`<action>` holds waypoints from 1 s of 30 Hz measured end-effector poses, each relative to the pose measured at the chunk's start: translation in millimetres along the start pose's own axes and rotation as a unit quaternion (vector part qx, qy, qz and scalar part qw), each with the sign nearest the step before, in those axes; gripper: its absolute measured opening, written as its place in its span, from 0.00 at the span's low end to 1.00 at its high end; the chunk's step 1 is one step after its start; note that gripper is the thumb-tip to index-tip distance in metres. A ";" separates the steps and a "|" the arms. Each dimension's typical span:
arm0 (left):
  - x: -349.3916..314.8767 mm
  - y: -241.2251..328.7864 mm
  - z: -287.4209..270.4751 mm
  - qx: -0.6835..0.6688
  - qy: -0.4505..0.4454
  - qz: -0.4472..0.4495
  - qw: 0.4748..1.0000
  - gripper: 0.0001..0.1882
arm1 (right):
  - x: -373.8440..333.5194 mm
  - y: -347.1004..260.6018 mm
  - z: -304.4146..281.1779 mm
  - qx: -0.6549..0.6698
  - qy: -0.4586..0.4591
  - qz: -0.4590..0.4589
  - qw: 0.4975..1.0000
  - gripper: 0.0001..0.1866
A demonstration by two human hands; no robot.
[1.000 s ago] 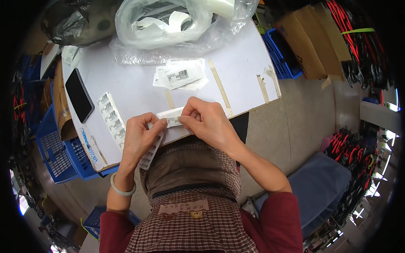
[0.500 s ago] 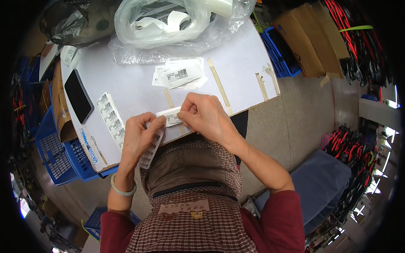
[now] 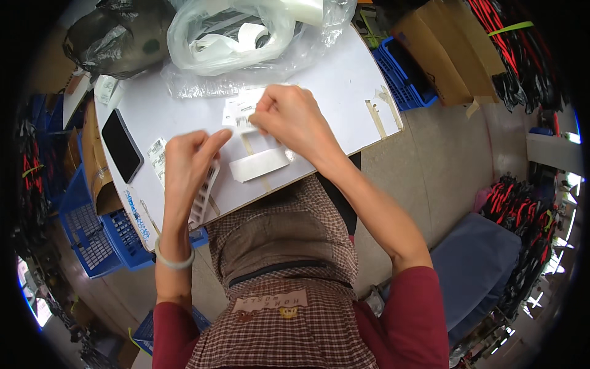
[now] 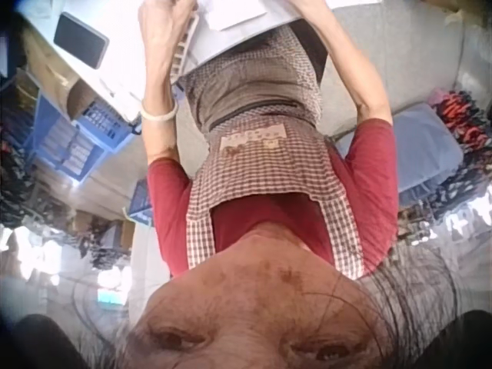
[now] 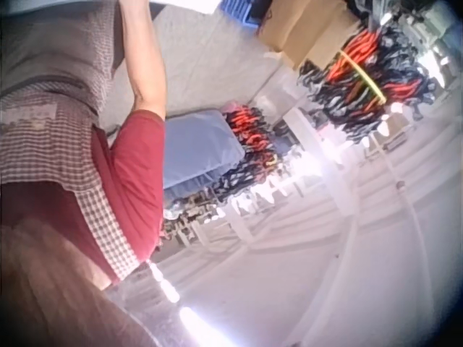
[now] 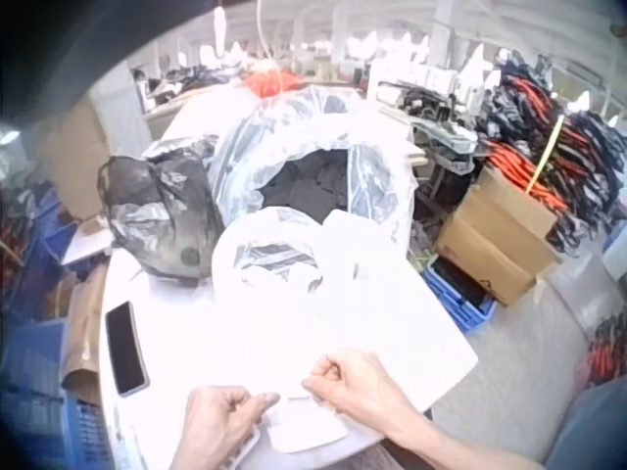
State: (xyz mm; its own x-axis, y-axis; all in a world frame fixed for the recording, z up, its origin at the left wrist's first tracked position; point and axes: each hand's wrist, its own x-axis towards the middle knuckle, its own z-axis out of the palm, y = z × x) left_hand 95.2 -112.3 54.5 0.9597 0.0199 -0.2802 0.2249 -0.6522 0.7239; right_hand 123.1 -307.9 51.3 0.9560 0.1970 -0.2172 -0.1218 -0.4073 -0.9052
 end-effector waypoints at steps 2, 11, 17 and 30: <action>30.1 -7.5 13.4 0.122 -0.025 0.038 0.991 0.20 | 24.1 22.1 15.0 -0.181 0.053 -0.097 0.977 0.13; 35.6 -13.9 4.7 -0.122 -0.119 -0.004 0.985 0.18 | -1.4 -5.4 5.8 -0.152 0.023 -0.173 0.973 0.13; -17.2 5.2 -24.6 -0.396 -0.172 0.079 0.899 0.15 | -33.9 -7.4 26.9 0.058 0.033 -0.215 0.974 0.11; -61.1 -26.0 -19.4 -0.286 -0.123 -0.061 0.948 0.10 | -52.3 4.0 10.9 0.276 0.069 -0.120 0.951 0.05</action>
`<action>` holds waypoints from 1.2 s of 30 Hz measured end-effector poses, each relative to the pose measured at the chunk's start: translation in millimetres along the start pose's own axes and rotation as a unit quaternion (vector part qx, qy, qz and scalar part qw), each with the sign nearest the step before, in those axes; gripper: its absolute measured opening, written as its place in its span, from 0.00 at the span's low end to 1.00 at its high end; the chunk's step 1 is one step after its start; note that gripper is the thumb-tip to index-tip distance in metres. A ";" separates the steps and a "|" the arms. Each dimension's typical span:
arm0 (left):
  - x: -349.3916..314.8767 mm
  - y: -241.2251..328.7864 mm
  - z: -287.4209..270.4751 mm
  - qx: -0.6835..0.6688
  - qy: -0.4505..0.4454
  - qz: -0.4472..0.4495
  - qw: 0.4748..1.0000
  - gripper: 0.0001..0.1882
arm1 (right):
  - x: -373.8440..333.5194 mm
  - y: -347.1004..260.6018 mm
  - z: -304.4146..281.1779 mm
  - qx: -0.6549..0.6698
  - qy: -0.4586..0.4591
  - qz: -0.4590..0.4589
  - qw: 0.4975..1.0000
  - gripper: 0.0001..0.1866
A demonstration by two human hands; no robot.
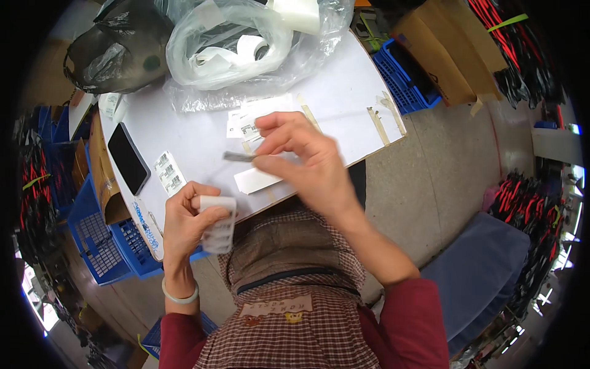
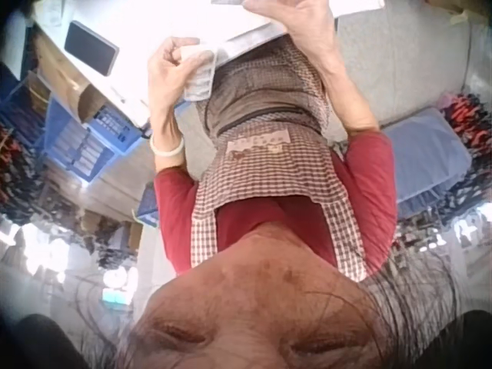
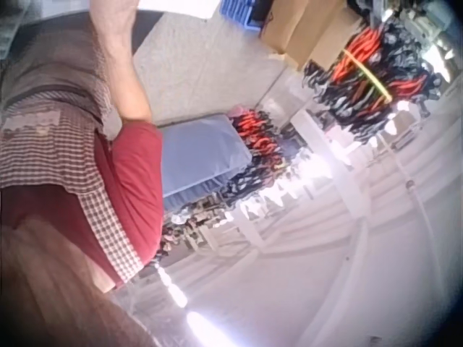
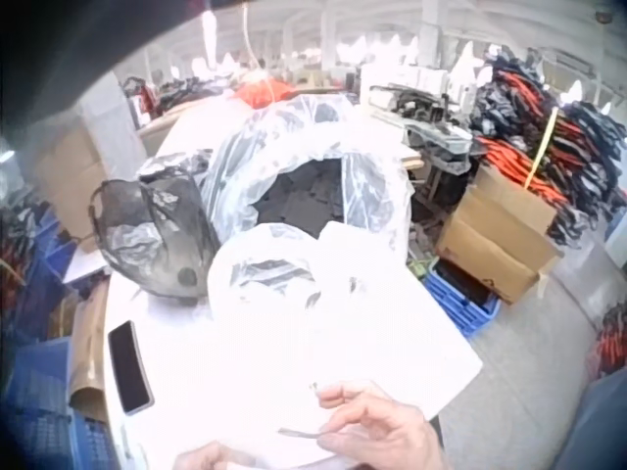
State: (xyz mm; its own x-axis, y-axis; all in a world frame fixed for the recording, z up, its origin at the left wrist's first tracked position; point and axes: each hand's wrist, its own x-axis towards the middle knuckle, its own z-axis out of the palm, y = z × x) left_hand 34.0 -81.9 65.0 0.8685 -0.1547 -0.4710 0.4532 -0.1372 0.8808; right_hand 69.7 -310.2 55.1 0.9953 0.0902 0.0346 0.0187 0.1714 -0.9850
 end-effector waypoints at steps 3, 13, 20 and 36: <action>0.2 -18.3 -8.7 -0.006 -0.021 -0.037 0.999 0.09 | 2.1 -10.1 -18.1 0.006 -0.076 0.198 0.977 0.05; 33.9 -26.2 17.0 0.241 0.021 -0.008 0.970 0.17 | -5.0 20.1 2.4 -0.215 -0.085 0.194 0.953 0.07; 35.4 -25.2 19.5 0.265 0.032 0.005 0.964 0.18 | -6.2 23.0 1.8 -0.254 -0.084 0.160 0.950 0.07; 41.2 2.5 25.2 0.255 0.083 0.052 0.962 0.24 | 6.8 14.6 -1.9 -0.258 -0.057 0.077 0.961 0.05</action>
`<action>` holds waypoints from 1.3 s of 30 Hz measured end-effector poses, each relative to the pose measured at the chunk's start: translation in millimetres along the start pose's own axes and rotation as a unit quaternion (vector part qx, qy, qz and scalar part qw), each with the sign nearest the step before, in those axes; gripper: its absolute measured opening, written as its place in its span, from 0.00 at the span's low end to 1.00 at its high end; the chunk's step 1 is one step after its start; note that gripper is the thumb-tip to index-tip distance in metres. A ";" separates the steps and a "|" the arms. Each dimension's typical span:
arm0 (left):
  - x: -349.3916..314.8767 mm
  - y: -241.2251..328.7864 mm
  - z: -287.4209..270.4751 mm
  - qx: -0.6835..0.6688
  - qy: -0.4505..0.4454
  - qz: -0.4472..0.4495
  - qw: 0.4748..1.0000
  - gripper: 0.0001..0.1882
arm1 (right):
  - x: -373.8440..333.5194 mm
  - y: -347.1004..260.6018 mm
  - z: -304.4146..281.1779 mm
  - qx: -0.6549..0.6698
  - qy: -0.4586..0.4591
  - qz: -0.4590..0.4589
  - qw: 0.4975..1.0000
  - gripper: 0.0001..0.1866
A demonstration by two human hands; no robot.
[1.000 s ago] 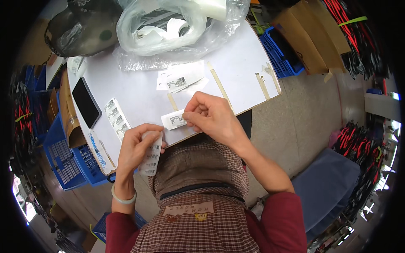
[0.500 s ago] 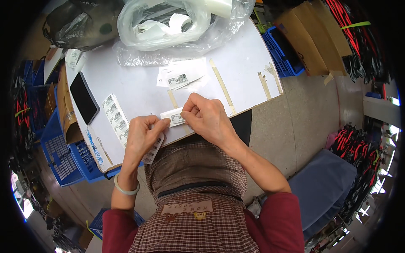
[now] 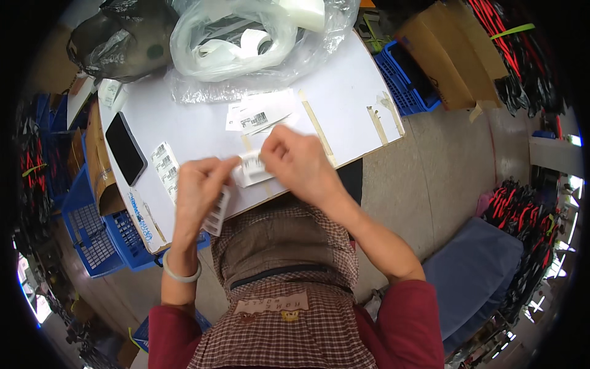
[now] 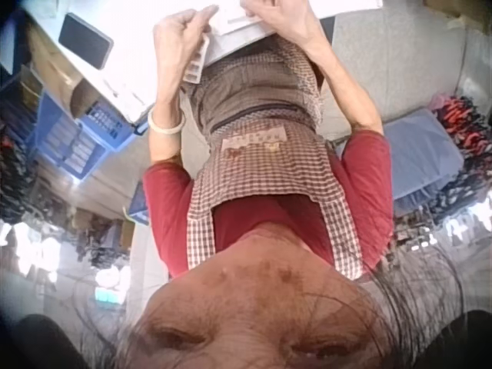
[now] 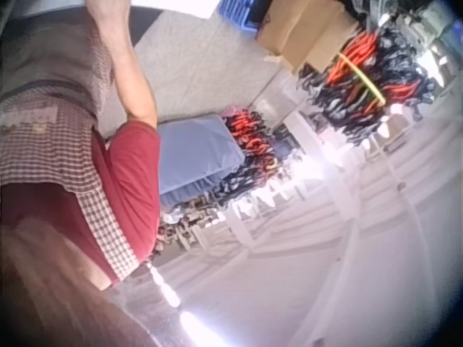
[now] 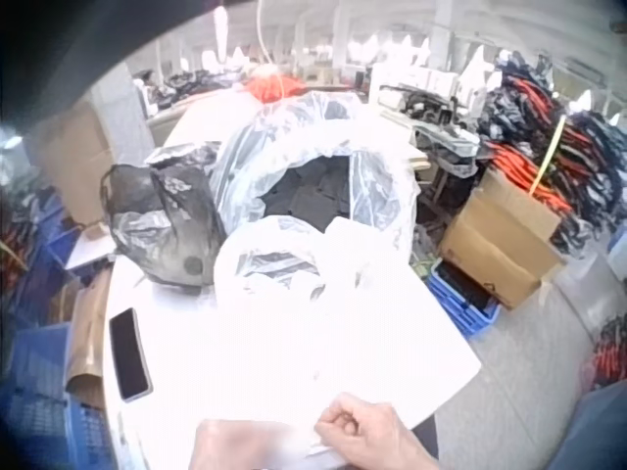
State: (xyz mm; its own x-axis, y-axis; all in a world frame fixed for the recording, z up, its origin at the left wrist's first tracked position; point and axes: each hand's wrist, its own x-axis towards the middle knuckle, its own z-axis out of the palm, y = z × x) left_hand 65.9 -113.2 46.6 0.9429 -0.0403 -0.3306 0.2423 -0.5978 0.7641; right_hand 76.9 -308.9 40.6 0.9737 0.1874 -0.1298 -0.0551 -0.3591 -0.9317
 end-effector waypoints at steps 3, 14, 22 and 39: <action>23.5 18.9 -13.5 0.095 0.043 0.018 0.994 0.22 | 34.9 -0.8 -9.8 -0.026 0.035 -0.028 0.999 0.06; 67.8 1.3 -17.7 -0.031 -0.093 0.028 0.995 0.16 | 38.5 -10.6 -4.5 -0.165 0.023 -0.149 0.975 0.16; -4.5 15.6 -40.7 -0.321 -0.143 0.093 0.931 0.18 | -1.7 -25.1 19.1 0.084 0.030 -0.151 0.985 0.14; -40.4 -33.1 -34.6 -0.185 -0.098 -0.069 0.975 0.10 | -15.9 -13.6 -31.9 0.341 -0.025 0.054 0.938 0.08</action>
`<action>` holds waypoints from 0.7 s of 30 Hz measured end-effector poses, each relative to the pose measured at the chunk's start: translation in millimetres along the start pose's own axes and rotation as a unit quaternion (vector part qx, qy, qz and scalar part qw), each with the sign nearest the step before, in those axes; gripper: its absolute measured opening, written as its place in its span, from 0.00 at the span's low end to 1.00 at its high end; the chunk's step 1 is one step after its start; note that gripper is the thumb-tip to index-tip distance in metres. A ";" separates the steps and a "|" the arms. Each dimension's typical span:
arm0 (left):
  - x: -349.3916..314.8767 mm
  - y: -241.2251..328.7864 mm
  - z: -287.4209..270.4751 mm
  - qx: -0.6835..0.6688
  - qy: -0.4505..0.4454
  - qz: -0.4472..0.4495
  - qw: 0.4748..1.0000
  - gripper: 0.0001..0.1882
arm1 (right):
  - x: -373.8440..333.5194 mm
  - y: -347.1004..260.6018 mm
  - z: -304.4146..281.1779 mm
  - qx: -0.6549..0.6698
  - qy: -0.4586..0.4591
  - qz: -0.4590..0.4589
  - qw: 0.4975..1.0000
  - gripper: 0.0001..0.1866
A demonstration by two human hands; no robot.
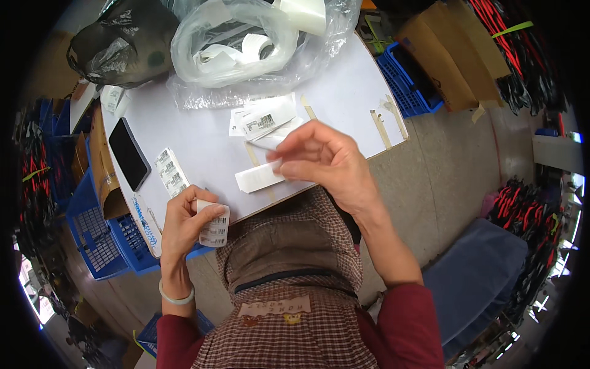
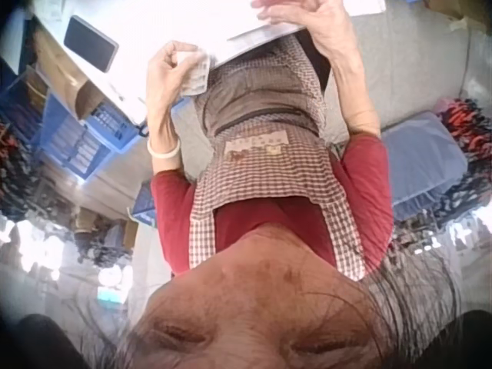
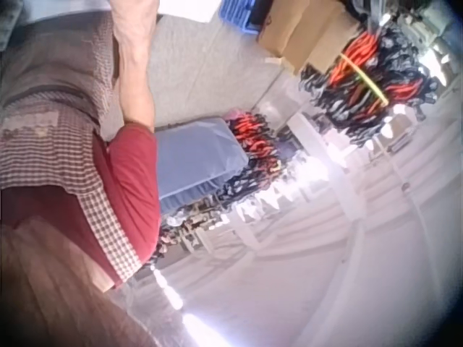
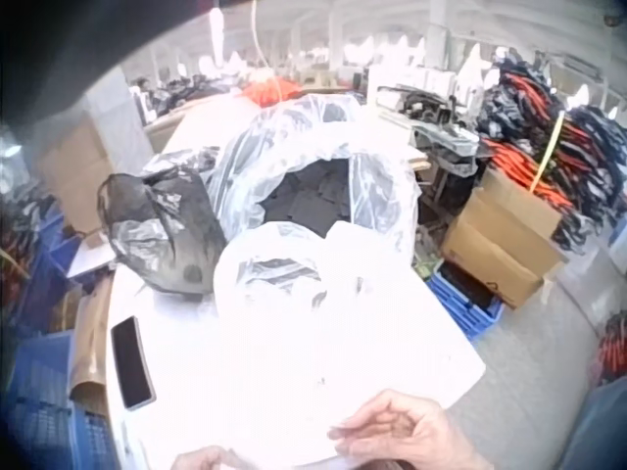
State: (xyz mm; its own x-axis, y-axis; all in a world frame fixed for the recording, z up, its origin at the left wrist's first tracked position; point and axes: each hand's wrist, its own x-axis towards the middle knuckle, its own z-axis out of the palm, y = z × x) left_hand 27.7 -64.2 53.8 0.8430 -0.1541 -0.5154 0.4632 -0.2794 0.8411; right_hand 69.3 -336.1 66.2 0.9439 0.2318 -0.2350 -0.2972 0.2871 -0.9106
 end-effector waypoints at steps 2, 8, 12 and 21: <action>3.1 -3.2 13.3 -0.032 -0.001 0.014 0.999 0.10 | -5.1 4.8 -1.0 -0.080 -0.021 0.097 0.992 0.07; 35.7 3.6 34.5 0.221 0.050 0.030 0.973 0.18 | 2.2 27.8 13.2 -0.180 0.013 0.126 0.976 0.05; 40.8 0.6 37.1 0.236 0.052 0.029 0.970 0.16 | 6.0 37.9 13.9 -0.208 -0.004 0.114 0.971 0.05; 40.6 2.9 40.4 0.231 0.056 0.022 0.971 0.17 | 7.4 39.5 15.5 -0.210 0.010 0.128 0.969 0.05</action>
State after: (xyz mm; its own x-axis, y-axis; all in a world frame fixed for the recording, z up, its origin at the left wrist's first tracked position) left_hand 52.2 -109.5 28.7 0.8960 -0.0789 -0.4370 0.2746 -0.6749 0.6849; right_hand 62.2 -308.7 33.8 0.8505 0.2264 -0.4748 -0.4419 -0.1819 -0.8784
